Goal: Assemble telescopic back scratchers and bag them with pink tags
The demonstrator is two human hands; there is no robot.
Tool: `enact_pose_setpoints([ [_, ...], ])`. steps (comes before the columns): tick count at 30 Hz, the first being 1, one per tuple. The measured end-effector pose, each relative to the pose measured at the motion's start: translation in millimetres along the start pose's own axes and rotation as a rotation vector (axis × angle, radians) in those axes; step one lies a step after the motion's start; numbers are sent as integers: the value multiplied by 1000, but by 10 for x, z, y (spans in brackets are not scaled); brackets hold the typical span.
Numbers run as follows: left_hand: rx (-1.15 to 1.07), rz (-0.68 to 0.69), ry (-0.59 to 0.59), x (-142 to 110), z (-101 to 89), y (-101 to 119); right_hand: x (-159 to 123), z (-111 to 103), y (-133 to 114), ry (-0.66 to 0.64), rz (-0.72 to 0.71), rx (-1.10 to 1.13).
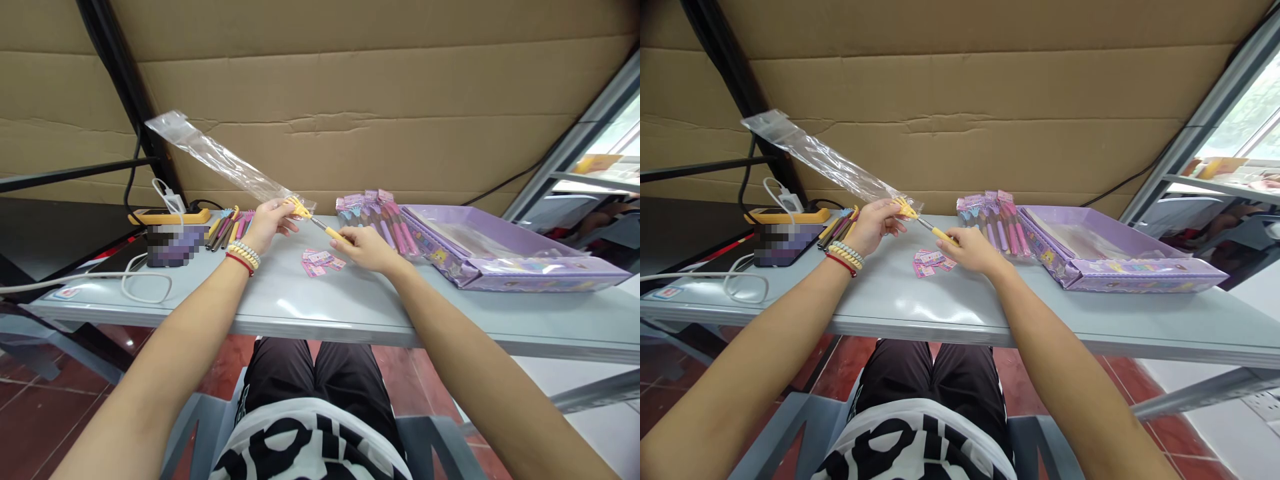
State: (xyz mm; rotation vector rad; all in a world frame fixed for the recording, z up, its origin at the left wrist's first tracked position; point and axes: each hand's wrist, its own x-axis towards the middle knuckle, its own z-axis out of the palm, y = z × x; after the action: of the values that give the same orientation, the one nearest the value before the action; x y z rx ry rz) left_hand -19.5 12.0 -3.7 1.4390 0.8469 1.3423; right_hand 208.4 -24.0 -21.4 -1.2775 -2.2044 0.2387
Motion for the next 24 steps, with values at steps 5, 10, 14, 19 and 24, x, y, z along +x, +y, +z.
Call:
enact_pose_setpoints([
  [5,63,-66,-84,-39,-22,24,-7,-12,15,13,-8,14],
  [10,57,-82,-162,-68,-11,25,-17,-32,-1,59,-9,20],
  [14,-15,-76,-223,-57,-1,-10,-17,-23,-14,73,-5,8],
  [19,-69,-75,-262,-51,23,-40,-13,4,-26,92,51,17],
  [24,-32,-61,-252,-73,51,-28,-22,6,-40,73,58,54],
])
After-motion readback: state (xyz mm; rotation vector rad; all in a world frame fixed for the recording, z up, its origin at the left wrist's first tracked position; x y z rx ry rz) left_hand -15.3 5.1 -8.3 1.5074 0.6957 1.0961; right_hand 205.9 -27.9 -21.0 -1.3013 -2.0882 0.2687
